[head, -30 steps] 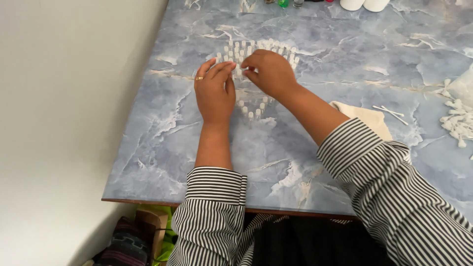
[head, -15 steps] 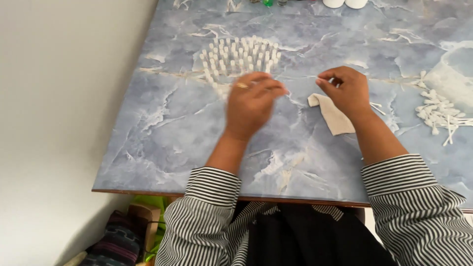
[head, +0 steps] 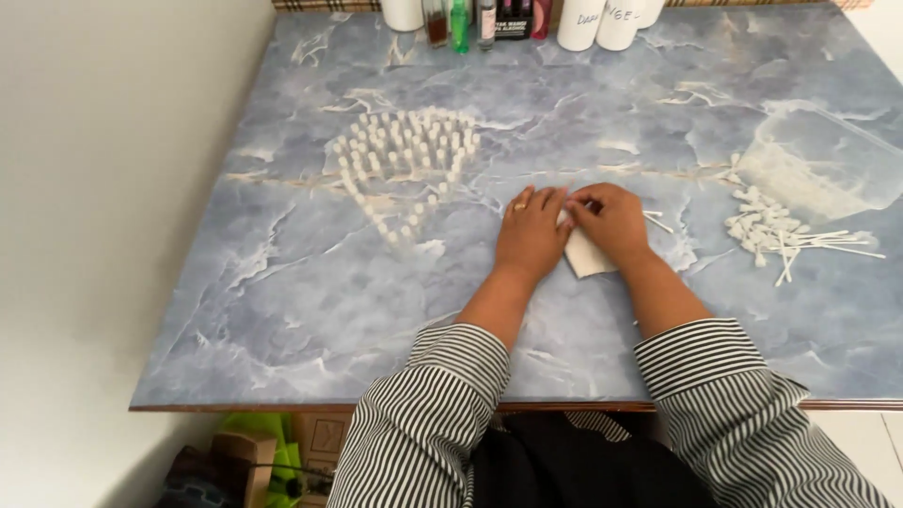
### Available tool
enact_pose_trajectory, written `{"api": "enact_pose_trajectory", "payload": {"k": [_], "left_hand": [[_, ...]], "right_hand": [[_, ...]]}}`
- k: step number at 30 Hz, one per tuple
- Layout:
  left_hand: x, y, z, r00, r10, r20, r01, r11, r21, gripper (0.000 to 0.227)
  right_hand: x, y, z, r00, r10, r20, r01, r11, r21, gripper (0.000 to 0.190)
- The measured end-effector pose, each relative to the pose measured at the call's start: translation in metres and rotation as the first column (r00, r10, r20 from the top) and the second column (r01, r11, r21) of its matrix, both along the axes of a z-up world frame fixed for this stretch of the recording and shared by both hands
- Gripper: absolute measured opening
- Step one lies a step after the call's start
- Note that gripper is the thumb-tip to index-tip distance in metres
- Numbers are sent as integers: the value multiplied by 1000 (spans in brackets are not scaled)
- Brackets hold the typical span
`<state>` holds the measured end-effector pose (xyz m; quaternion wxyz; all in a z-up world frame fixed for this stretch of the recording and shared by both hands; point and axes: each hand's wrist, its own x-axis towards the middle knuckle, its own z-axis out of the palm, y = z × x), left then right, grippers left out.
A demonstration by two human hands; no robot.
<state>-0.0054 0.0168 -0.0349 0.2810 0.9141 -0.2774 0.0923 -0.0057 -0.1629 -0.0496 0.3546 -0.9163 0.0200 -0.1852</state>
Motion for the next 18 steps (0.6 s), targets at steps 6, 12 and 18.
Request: {"api": "enact_pose_trajectory", "payload": {"k": [6,12,18], "left_hand": [[4,-3,-8,1000,-3,25,2,998,59,46],[6,1,2,1000,-13,16,12,997,81,46],[6,6,6,999,-33,16,32,997,64,46]], "right_hand": [[1,5,7,996,44,-82,-55,990,-128,12],[-1,10,15,992,91,-88,-106,976,-189,14],[2,7,11,990,122,-68,-135,956,-259,14]]}}
